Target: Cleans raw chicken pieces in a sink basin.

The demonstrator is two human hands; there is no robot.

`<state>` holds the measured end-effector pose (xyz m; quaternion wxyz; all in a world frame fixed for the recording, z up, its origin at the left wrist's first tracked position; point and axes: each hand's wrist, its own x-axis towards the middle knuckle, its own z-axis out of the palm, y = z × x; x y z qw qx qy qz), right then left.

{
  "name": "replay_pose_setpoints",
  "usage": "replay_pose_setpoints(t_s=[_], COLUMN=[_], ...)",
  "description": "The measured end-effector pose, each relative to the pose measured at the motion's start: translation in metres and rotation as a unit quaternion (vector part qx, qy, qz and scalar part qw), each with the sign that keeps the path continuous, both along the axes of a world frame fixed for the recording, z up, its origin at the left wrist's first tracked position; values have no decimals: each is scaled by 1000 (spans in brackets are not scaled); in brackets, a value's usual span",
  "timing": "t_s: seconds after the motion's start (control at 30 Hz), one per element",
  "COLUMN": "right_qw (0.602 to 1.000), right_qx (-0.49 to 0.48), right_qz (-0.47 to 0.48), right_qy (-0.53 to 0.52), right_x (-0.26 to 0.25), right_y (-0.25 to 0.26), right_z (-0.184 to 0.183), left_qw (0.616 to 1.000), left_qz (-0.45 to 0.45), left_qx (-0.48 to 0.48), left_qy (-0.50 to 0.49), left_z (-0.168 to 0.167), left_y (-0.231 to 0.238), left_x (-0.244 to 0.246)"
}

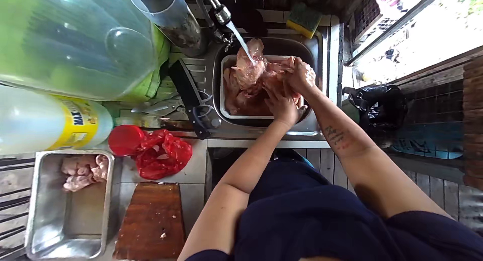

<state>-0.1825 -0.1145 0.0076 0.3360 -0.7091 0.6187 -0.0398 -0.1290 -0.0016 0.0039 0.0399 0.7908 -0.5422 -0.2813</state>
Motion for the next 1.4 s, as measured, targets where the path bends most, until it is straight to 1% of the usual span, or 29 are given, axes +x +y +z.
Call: replay_pose_setpoints(t_s=[0.07, 0.17, 0.23, 0.33, 0.4, 0.47, 0.53, 0.57, 0.63, 0.7, 0.77, 0.93, 1.03, 1.1, 1.27, 1.4], right_qw=[1000, 998, 999, 997, 992, 988, 982, 982, 985, 990, 991, 992, 991, 990, 988, 987], right_qx=[9, 12, 1, -27, -61, -113, -177, -186, -170, -120, -91, -86, -104, -116, -118, -105], right_qz=[2, 16, 4, -60, -76, -58, -16, -9, -12, -16, -18, -23, -29, -42, -88, -97], right_qy=[30, 54, 39, -42, -83, -86, -59, -36, 17, 67, 93, 95, 75, 63, 50, 80], right_x=[11, 25, 28, 25, 24, 23, 24, 27, 33, 39, 43, 43, 40, 39, 43, 48], right_y=[-1, 0, 4, 16, 30, 40, 47, 48, 46, 39, 31, 25, 25, 26, 28, 22], right_z=[12, 20, 14, -3, -15, -29, -39, -40, -40, -32, -28, -36, -48, -56, -63, -64], left_qw=[998, 989, 987, 994, 996, 998, 998, 997, 997, 996, 995, 989, 984, 982, 979, 977], left_qz=[-21, -18, -1, 28, 34, 41, 46, 38, 12, -9, -36, -106, -136, -145, -157, -167], left_qx=[41, 103, 99, 61, 56, 46, 44, 56, 75, 82, 87, 101, 106, 108, 116, 116], left_qy=[-53, -109, -126, -82, -52, -34, -25, -25, -24, -23, -19, -26, -37, -43, -55, -61], left_z=[5, 12, 5, 1, -3, -5, 1, 5, 12, 13, 13, 10, 7, 4, 2, 0], left_y=[-7, -18, -22, -19, -11, -1, 3, 3, 1, -3, -10, -25, -29, -28, -32, -36], left_x=[7, 9, 7, 7, 12, 22, 34, 39, 45, 50, 56, 68, 71, 71, 71, 75])
